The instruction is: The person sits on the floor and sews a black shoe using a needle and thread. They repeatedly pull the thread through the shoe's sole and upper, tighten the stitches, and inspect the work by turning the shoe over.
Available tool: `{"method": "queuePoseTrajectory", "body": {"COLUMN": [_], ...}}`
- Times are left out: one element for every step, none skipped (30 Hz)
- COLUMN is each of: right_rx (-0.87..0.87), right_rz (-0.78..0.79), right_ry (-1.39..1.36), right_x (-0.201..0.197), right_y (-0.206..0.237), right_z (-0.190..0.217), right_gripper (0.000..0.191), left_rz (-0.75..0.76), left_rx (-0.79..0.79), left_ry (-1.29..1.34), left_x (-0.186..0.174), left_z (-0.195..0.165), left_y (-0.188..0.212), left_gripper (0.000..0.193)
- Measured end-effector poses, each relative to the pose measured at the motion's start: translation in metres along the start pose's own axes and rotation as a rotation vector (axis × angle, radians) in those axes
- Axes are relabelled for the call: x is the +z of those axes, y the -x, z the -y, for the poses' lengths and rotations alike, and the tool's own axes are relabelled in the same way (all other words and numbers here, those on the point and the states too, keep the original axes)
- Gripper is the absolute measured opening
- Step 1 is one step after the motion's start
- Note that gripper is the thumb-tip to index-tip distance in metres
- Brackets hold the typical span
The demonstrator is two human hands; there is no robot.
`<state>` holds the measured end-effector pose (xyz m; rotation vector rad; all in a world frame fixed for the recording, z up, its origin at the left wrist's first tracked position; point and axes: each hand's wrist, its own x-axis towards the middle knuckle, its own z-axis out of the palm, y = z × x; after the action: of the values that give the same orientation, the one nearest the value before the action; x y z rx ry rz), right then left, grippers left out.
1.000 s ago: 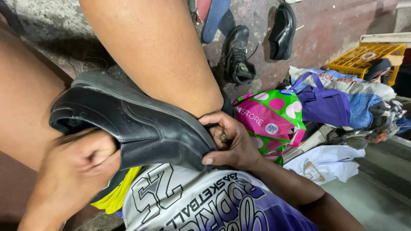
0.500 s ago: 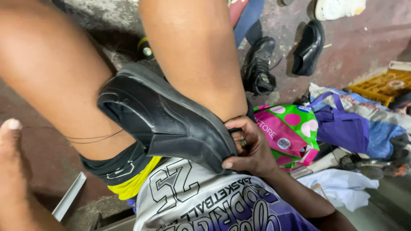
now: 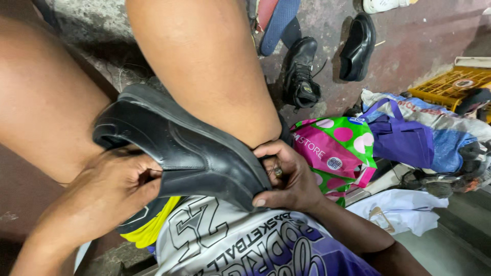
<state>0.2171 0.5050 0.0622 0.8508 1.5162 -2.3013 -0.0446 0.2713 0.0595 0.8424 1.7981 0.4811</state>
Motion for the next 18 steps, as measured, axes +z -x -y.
{"method": "queuePoseTrajectory", "body": {"right_rx": [-0.002,-0.007,0.018,0.053,0.091,0.181,0.267,0.355,0.414,0.473,0.529,0.163,-0.195,-0.545,-0.405,-0.267,-0.125,-0.072], "right_rz": [0.031,0.054,0.075,0.097,0.127,0.154,0.18,0.205,0.22,0.238,0.258,0.22,0.184,0.145,0.17,0.2,0.231,0.252], "right_ry": [0.032,0.06,0.127,0.189,0.254,0.47,0.688,0.903,0.996,1.09,1.186,1.089,0.969,0.826,0.788,0.744,0.693,0.665], "right_x": [-0.003,-0.005,-0.008,-0.013,-0.019,-0.026,-0.034,-0.04,-0.043,-0.045,-0.046,-0.043,-0.038,-0.033,-0.031,-0.029,-0.029,-0.032], "right_y": [0.001,0.002,0.005,0.009,0.012,0.013,0.012,0.01,0.009,0.007,0.005,0.001,-0.004,-0.007,-0.007,-0.006,-0.005,-0.004], "right_z": [0.004,0.009,0.017,0.029,0.043,0.056,0.069,0.08,0.088,0.095,0.098,0.096,0.09,0.084,0.079,0.074,0.069,0.066], "right_gripper": [0.076,0.077,0.082,0.087,0.092,0.098,0.104,0.111,0.108,0.106,0.104,0.096,0.088,0.081,0.079,0.076,0.074,0.061], "left_rz": [0.046,0.099,0.162,0.229,0.231,0.224,0.211,0.143,0.076,0.006,-0.03,-0.07,-0.11,-0.155,-0.202,-0.228,-0.254,-0.256], "left_rx": [-0.141,-0.242,-0.343,-0.449,-0.436,-0.423,-0.407,-0.293,-0.181,-0.07,-0.108,-0.145,-0.183,-0.103,-0.018,0.002,0.024,-0.016], "left_ry": [0.008,-0.013,-0.035,-0.056,-0.005,0.049,0.101,0.21,0.319,0.43,0.49,0.55,0.611,0.647,0.683,0.728,0.772,0.822], "left_x": [-0.001,-0.001,-0.001,0.0,0.002,0.004,0.007,0.012,0.018,0.025,0.034,0.043,0.051,0.058,0.064,0.067,0.069,0.069], "left_z": [-0.004,-0.008,-0.011,-0.014,-0.016,-0.015,-0.011,-0.006,0.001,0.009,0.017,0.024,0.031,0.037,0.041,0.042,0.043,0.041], "left_y": [-0.003,-0.007,-0.011,-0.014,-0.016,-0.018,-0.019,-0.018,-0.016,-0.013,-0.01,-0.007,-0.002,0.001,0.002,0.005,0.006,0.007], "left_gripper": [0.023,0.021,0.021,0.02,0.018,0.017,0.018,0.02,0.022,0.025,0.025,0.026,0.027,0.023,0.023,0.025,0.027,0.03]}}
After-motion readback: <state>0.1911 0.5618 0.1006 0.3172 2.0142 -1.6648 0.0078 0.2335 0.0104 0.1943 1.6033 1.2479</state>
